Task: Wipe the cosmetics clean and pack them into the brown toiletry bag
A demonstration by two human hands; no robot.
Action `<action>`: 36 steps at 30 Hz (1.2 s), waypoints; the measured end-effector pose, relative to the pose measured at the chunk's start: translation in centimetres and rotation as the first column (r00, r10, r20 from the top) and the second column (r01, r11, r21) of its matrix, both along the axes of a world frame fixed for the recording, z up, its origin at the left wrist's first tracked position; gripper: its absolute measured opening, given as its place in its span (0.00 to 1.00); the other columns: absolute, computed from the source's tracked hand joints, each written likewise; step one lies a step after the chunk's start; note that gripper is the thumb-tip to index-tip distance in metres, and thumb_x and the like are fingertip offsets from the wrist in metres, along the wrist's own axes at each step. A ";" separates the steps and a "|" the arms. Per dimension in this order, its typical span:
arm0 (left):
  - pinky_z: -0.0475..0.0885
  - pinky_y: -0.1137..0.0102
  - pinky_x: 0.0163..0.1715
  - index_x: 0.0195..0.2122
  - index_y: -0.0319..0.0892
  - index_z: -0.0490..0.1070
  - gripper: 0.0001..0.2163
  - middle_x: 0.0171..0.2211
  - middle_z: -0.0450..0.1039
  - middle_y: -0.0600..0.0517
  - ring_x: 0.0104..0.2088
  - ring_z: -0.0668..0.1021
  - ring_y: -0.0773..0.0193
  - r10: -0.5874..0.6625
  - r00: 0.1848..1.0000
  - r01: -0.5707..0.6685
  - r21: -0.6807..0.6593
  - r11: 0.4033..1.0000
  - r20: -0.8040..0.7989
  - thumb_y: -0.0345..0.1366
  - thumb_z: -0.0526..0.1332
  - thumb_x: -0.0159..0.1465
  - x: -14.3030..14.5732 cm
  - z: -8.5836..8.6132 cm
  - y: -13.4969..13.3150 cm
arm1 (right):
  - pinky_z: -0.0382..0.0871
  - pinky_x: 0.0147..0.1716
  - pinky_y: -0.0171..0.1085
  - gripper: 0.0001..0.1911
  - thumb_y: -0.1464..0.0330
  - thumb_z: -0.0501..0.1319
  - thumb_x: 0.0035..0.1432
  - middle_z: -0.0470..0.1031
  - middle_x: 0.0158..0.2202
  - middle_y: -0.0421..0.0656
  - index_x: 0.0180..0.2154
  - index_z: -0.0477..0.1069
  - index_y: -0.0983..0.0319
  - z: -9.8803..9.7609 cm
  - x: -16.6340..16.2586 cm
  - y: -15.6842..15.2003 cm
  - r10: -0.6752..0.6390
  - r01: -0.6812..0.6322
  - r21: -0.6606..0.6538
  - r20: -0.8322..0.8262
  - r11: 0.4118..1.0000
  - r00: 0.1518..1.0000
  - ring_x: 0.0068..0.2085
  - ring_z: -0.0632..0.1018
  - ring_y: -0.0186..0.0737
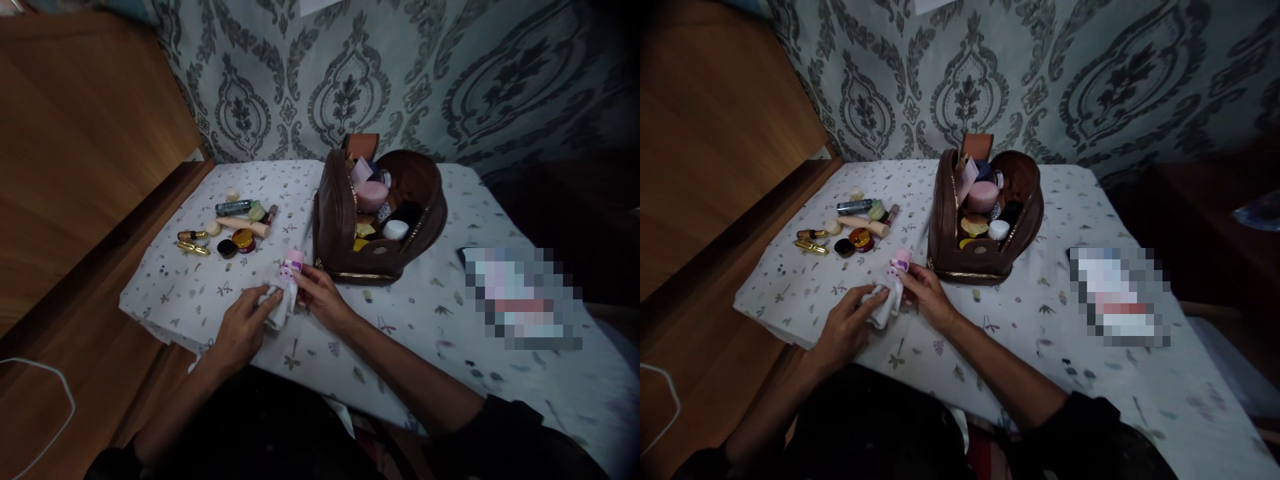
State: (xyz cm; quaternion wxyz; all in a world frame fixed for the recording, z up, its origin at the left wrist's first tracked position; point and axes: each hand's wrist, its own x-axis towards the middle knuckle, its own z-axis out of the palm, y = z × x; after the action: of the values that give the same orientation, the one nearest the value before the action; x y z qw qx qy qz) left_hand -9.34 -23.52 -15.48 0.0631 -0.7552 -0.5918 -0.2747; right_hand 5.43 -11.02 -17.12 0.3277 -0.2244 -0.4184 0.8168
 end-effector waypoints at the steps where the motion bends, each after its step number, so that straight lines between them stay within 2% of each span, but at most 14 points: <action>1: 0.76 0.61 0.46 0.63 0.48 0.62 0.33 0.52 0.70 0.43 0.51 0.75 0.56 -0.032 0.999 0.032 -0.007 0.999 0.016 0.18 0.50 0.56 -0.1 0.0 -0.2 | 0.62 0.24 0.30 0.23 0.51 0.71 0.47 0.70 0.27 0.36 0.36 0.74 0.61 0.1 0.0 0.0 -0.007 0.007 0.025 0.000 1.000 1.000 0.24 0.67 0.29; 3: 0.75 0.59 0.49 0.63 0.46 0.61 0.33 0.53 0.69 0.42 0.52 0.75 0.55 -0.076 0.994 0.080 -0.057 0.995 0.073 0.20 0.52 0.56 -0.1 0.2 -0.6 | 0.69 0.33 0.33 0.21 0.52 0.70 0.48 0.73 0.31 0.38 0.37 0.73 0.60 0.4 0.1 -0.1 -0.018 0.018 0.124 0.000 0.992 1.000 0.31 0.72 0.33; 5: 0.75 0.60 0.49 0.65 0.44 0.59 0.32 0.54 0.66 0.40 0.52 0.74 0.54 -0.087 0.987 0.101 -0.104 0.989 0.135 0.22 0.54 0.58 0.2 0.4 -0.9 | 0.69 0.43 0.36 0.20 0.53 0.69 0.50 0.75 0.36 0.40 0.38 0.72 0.59 0.7 0.3 -0.2 -0.005 0.001 0.230 0.014 0.973 1.000 0.39 0.75 0.37; 7: 0.76 0.61 0.48 0.65 0.44 0.59 0.29 0.54 0.65 0.40 0.51 0.75 0.55 -0.073 0.982 0.086 -0.070 0.994 0.176 0.24 0.54 0.61 0.6 0.7 -0.9 | 0.69 0.46 0.37 0.21 0.52 0.68 0.52 0.75 0.39 0.40 0.41 0.70 0.59 0.9 0.3 -0.4 0.018 -0.029 0.306 0.040 0.952 0.999 0.42 0.75 0.38; 11: 0.75 0.61 0.48 0.64 0.47 0.60 0.24 0.52 0.65 0.42 0.52 0.74 0.55 0.044 0.981 -0.064 0.103 0.993 0.191 0.27 0.52 0.67 1.1 1.5 0.2 | 0.69 0.43 0.35 0.23 0.51 0.67 0.54 0.74 0.38 0.40 0.44 0.67 0.58 0.4 0.2 -0.6 0.054 -0.078 0.397 0.071 0.914 0.996 0.41 0.74 0.37; 14: 0.74 0.60 0.50 0.66 0.51 0.56 0.26 0.55 0.63 0.42 0.54 0.72 0.53 0.049 0.990 -0.070 0.161 0.984 0.131 0.28 0.53 0.68 1.1 2.4 1.4 | 0.68 0.41 0.35 0.24 0.53 0.68 0.53 0.73 0.38 0.39 0.46 0.67 0.58 -0.1 0.0 -0.7 0.077 -0.092 0.427 0.051 0.900 0.996 0.40 0.74 0.37; 17: 0.74 0.62 0.49 0.66 0.51 0.55 0.26 0.55 0.64 0.42 0.54 0.72 0.55 0.002 0.998 -0.009 0.091 0.996 0.070 0.28 0.53 0.67 0.8 3.5 2.2 | 0.69 0.44 0.37 0.24 0.54 0.69 0.52 0.73 0.38 0.39 0.46 0.68 0.59 -0.2 0.0 -1.1 0.091 -0.105 0.443 0.052 0.891 0.994 0.39 0.74 0.37; 20: 0.76 0.65 0.42 0.62 0.46 0.61 0.22 0.48 0.68 0.44 0.46 0.76 0.56 0.002 1.000 -0.001 -0.025 1.000 0.026 0.30 0.54 0.66 0.4 4.6 2.7 | 0.68 0.47 0.40 0.25 0.54 0.70 0.51 0.74 0.39 0.39 0.46 0.70 0.60 0.2 0.2 -1.3 0.100 -0.116 0.471 0.059 0.874 0.993 0.41 0.74 0.39; 23: 0.75 0.68 0.31 0.50 0.45 0.69 0.12 0.40 0.71 0.47 0.36 0.78 0.57 0.021 0.999 -0.022 -0.041 0.999 -0.036 0.34 0.56 0.65 0.1 5.0 3.2 | 0.68 0.46 0.40 0.25 0.53 0.71 0.50 0.74 0.39 0.41 0.43 0.72 0.61 0.4 0.4 -1.2 0.035 -0.105 0.595 0.128 0.797 0.991 0.42 0.74 0.41; 27: 0.72 0.69 0.24 0.39 0.45 0.70 0.07 0.35 0.74 0.48 0.29 0.79 0.58 0.024 0.997 -0.022 0.034 0.999 -0.072 0.32 0.53 0.64 -0.2 4.6 4.3 | 0.67 0.48 0.41 0.27 0.49 0.71 0.47 0.72 0.42 0.44 0.41 0.74 0.61 0.2 0.7 -0.8 -0.102 -0.082 0.750 0.196 0.656 0.975 0.46 0.72 0.43; 31: 0.73 0.70 0.25 0.36 0.44 0.71 0.07 0.31 0.76 0.49 0.28 0.80 0.59 -0.033 0.998 0.034 -0.015 0.999 0.052 0.35 0.53 0.66 -0.3 4.7 5.4 | 0.67 0.44 0.38 0.28 0.46 0.70 0.46 0.70 0.38 0.43 0.38 0.75 0.62 0.0 0.7 -0.4 -0.148 -0.082 0.775 0.221 0.627 0.964 0.42 0.71 0.41; 33: 0.75 0.71 0.28 0.37 0.44 0.72 0.09 0.32 0.77 0.49 0.29 0.80 0.60 -0.055 0.988 0.065 -0.064 0.996 0.146 0.37 0.53 0.67 -0.4 4.9 5.9 | 0.66 0.40 0.36 0.29 0.46 0.70 0.44 0.69 0.35 0.41 0.37 0.75 0.62 0.0 0.7 -0.2 -0.139 -0.077 0.760 0.216 0.645 0.966 0.38 0.70 0.38; 36: 0.76 0.71 0.35 0.40 0.42 0.75 0.12 0.37 0.80 0.46 0.33 0.80 0.60 -0.067 0.956 0.106 -0.121 0.987 0.287 0.40 0.53 0.69 -0.6 5.2 6.5 | 0.64 0.37 0.35 0.29 0.46 0.72 0.42 0.66 0.32 0.38 0.34 0.75 0.63 0.1 0.7 0.1 -0.119 -0.073 0.733 0.207 0.677 0.971 0.34 0.68 0.35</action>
State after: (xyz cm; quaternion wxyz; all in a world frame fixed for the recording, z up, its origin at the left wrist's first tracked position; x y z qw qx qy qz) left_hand -9.96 -17.04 -10.29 -0.0851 -0.7361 -0.5782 -0.3414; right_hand 6.11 -10.93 -17.02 0.3479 -0.1749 -0.7445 0.5424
